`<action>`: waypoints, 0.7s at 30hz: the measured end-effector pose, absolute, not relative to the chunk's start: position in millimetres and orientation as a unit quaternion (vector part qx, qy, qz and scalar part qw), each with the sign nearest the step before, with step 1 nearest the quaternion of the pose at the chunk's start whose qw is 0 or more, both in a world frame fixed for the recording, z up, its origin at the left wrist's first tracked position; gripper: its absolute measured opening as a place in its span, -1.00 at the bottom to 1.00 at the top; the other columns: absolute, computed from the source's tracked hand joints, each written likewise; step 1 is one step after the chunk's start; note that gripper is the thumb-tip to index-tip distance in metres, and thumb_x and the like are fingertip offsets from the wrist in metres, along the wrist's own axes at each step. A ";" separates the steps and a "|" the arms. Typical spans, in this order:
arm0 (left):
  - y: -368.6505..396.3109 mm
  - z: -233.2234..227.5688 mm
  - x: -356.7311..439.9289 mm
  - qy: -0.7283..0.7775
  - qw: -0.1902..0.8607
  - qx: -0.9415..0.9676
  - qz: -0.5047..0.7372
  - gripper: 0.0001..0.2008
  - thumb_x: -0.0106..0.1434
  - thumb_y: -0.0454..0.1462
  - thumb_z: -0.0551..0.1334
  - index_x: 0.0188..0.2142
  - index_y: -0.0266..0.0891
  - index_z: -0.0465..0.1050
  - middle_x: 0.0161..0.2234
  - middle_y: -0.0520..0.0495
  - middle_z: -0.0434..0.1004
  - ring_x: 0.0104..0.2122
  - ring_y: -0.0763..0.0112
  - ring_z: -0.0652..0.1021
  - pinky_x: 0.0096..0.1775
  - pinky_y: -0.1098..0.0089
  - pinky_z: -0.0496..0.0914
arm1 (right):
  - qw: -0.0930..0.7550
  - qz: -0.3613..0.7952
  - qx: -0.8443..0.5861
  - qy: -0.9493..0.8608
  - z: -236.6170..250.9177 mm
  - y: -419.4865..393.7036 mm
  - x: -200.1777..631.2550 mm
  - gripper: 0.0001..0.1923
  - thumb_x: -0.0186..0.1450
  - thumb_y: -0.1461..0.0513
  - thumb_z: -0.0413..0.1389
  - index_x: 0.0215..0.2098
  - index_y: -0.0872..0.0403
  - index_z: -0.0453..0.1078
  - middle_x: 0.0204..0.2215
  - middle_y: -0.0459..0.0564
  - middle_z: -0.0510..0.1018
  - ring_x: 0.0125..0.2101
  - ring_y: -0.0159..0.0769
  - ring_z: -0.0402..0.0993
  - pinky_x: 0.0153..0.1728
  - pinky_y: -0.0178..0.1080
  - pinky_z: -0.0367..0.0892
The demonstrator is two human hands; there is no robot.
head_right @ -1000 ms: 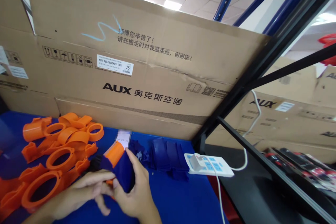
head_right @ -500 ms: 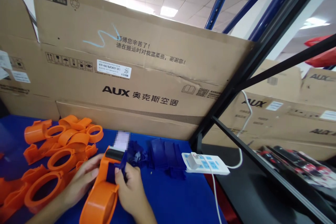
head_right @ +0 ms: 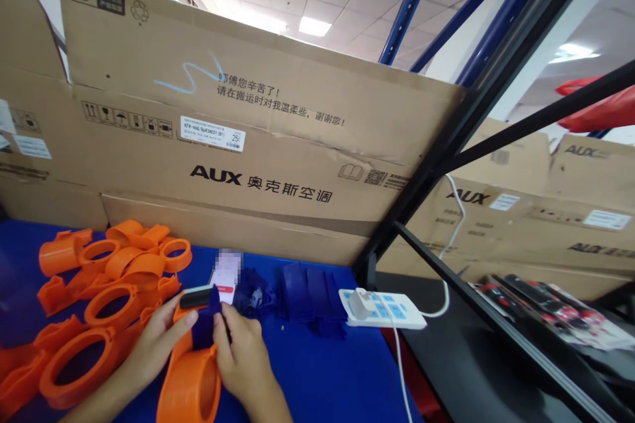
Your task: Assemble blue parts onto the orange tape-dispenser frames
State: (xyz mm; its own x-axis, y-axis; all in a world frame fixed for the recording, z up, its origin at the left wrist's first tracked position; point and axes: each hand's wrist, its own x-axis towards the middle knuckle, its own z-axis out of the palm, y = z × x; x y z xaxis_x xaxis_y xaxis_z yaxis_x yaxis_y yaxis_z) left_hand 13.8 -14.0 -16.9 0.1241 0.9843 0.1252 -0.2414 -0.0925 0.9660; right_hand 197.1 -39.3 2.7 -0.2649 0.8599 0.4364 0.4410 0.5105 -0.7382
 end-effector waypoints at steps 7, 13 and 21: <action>-19.4 -23.7 13.6 0.360 0.595 0.444 0.565 -0.62 0.19 -0.08 0.45 -0.04 -0.17 0.65 -0.01 -0.16 0.70 0.05 0.01 0.59 0.17 0.13 0.41 | 0.435 0.263 -0.428 -0.747 7.0 -46.5 193.3 -0.66 0.56 0.15 -0.09 0.11 0.01 0.46 -0.33 -0.01 0.63 -0.49 -0.32 0.50 -0.45 -0.35 0.36; -17.5 -35.3 13.5 0.365 0.598 0.420 0.577 -0.61 0.16 -0.08 0.47 -0.06 -0.18 0.65 0.02 -0.19 0.68 0.09 -0.03 0.57 0.19 0.11 0.38 | 0.451 0.267 -0.415 -0.743 9.6 -46.5 192.9 -0.63 0.55 0.11 -0.10 0.09 0.04 0.48 -0.38 -0.01 0.61 -0.50 -0.31 0.49 -0.46 -0.35 0.39; -22.6 -33.0 12.9 0.393 0.605 0.384 0.576 -0.55 0.12 0.02 0.47 -0.13 -0.23 0.61 0.06 -0.25 0.64 0.15 -0.02 0.54 0.16 0.13 0.42 | 0.457 0.287 -0.440 -0.717 1.2 -40.0 194.5 -0.56 0.56 0.03 -0.14 -0.08 0.07 0.51 -0.53 -0.11 0.46 -0.57 -0.38 0.34 -0.53 -0.38 0.26</action>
State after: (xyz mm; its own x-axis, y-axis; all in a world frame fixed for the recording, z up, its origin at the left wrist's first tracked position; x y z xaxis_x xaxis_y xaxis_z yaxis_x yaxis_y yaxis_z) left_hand 12.9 -22.6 -33.0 0.0275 0.9991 -0.0335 -0.3944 0.0417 0.9180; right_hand 194.5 -40.0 1.2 -0.1943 0.8946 0.4023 0.3692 0.4467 -0.8149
